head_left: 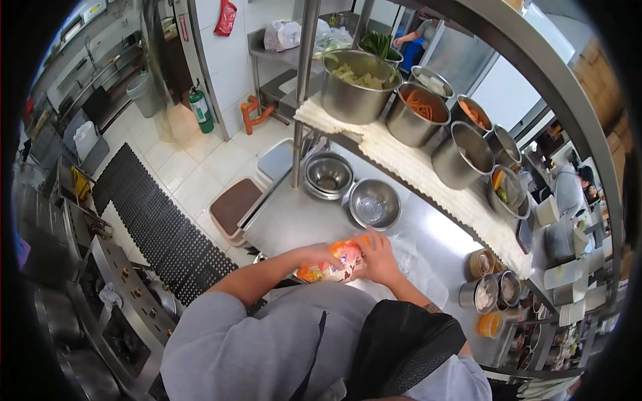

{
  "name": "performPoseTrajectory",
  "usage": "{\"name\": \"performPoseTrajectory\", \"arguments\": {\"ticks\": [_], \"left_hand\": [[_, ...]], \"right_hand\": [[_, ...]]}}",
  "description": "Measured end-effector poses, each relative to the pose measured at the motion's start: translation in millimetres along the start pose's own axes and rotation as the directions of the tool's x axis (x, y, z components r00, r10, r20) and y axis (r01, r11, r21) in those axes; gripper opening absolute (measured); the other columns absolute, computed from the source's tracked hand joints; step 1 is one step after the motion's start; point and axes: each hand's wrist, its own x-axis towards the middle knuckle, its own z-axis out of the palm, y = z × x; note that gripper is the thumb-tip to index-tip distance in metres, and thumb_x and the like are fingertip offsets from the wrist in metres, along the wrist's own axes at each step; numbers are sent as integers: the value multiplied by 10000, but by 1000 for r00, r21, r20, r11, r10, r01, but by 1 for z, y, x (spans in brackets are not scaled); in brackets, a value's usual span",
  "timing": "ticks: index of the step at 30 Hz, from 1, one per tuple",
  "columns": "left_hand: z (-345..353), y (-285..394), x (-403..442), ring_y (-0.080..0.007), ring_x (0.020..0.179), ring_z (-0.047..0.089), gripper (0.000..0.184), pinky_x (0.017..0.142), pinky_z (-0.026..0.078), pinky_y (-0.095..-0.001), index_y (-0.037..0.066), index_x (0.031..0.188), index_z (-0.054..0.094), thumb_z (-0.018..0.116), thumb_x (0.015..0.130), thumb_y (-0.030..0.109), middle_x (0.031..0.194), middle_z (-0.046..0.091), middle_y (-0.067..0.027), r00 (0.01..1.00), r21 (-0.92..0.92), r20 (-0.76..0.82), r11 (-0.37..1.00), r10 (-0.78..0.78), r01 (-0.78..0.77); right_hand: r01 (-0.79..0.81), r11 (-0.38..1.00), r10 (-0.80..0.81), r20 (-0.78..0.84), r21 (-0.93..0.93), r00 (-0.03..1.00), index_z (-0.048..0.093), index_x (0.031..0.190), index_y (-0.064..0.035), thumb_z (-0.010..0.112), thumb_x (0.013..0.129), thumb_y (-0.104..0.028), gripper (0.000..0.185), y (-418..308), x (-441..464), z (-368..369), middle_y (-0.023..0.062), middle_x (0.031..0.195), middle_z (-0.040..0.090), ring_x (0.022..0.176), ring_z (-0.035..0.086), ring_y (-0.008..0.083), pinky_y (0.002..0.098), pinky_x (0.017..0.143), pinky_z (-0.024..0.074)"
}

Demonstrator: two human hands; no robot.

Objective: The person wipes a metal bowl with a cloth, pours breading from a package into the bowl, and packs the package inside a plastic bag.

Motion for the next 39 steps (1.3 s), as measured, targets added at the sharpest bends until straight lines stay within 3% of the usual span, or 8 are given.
{"name": "performPoseTrajectory", "arguments": {"ticks": [3, 5, 8, 16, 25, 28, 32, 39], "left_hand": [[-3, -2, -13, -231, 1012, 701, 633, 868, 581, -378, -7, 1360, 564, 828, 829, 213, 1157, 707, -118, 986, -552, -96, 817, 139, -169], [-6, -2, -11, -227, 1007, 708, 615, 877, 577, -370, -5, 1363, 561, 808, 850, 227, 1200, 696, -121, 964, -483, -209, 839, 167, -250], [0, 10, -21, -203, 935, 724, 566, 815, 578, -357, -5, 1293, 623, 790, 875, 338, 1154, 718, -121, 892, -252, -386, 904, 233, -346], [-42, -13, 1, -252, 681, 714, 674, 695, 567, -368, 63, 1019, 740, 597, 885, 707, 677, 693, -108, 920, 455, -347, 891, 180, -3], [-204, 80, -78, -248, 706, 700, 311, 677, 544, -439, 72, 953, 752, 658, 879, 359, 803, 728, -134, 993, 864, -90, 501, 80, 37], [-250, 178, -134, -388, 913, 696, 336, 832, 544, -477, -11, 867, 745, 615, 923, 294, 913, 715, -241, 465, 836, -538, 515, 703, 189], [-250, 328, -130, -173, 766, 625, 268, 687, 497, -343, 32, 885, 752, 677, 898, 290, 884, 696, -78, 392, 263, -602, 636, 696, -725], [-288, 357, -79, -220, 762, 681, 270, 712, 537, -378, -13, 953, 784, 759, 805, 212, 857, 732, -113, 462, 411, -501, 671, 732, -617]], "right_hand": [[-325, 880, 393, -144, 347, 908, 329, 1556, -137, 949, 628, -421, 1151, 16, -6, 51, 239, 1512, 392, 1374, 410, 388, 506, 1083, 425], [-538, 143, 630, 343, 831, 697, 266, 1546, -32, 842, 822, -473, 1025, 23, -6, 67, 196, 1446, 475, 1289, 517, 296, 435, 980, 505], [-598, -124, 494, 572, 792, 655, 275, 1522, -26, 718, 950, -444, 835, -28, 10, 58, 131, 1314, 566, 1111, 621, 252, 406, 957, 522], [-571, 125, 591, 401, 811, 700, 335, 1403, 68, 834, 857, -319, 835, -42, 37, 76, 156, 1305, 562, 1167, 603, 231, 392, 967, 530], [-587, 7, 664, 435, 809, 608, 290, 1425, 71, 873, 791, -203, 904, -42, 59, 79, 166, 1297, 567, 1172, 611, 247, 385, 987, 527], [-585, 31, 676, 414, 811, 609, 331, 1415, 64, 864, 794, -187, 857, -40, 59, 81, 160, 1295, 584, 1175, 615, 243, 386, 999, 518], [-580, 40, 673, 407, 814, 618, 369, 1407, 53, 862, 793, -187, 823, -50, 63, 70, 151, 1290, 603, 1173, 620, 236, 385, 1009, 509], [-520, 28, 693, 359, 854, 625, 363, 1431, 45, 865, 781, -182, 852, -36, 47, 91, 140, 1293, 611, 1161, 627, 240, 372, 1016, 501]]}}
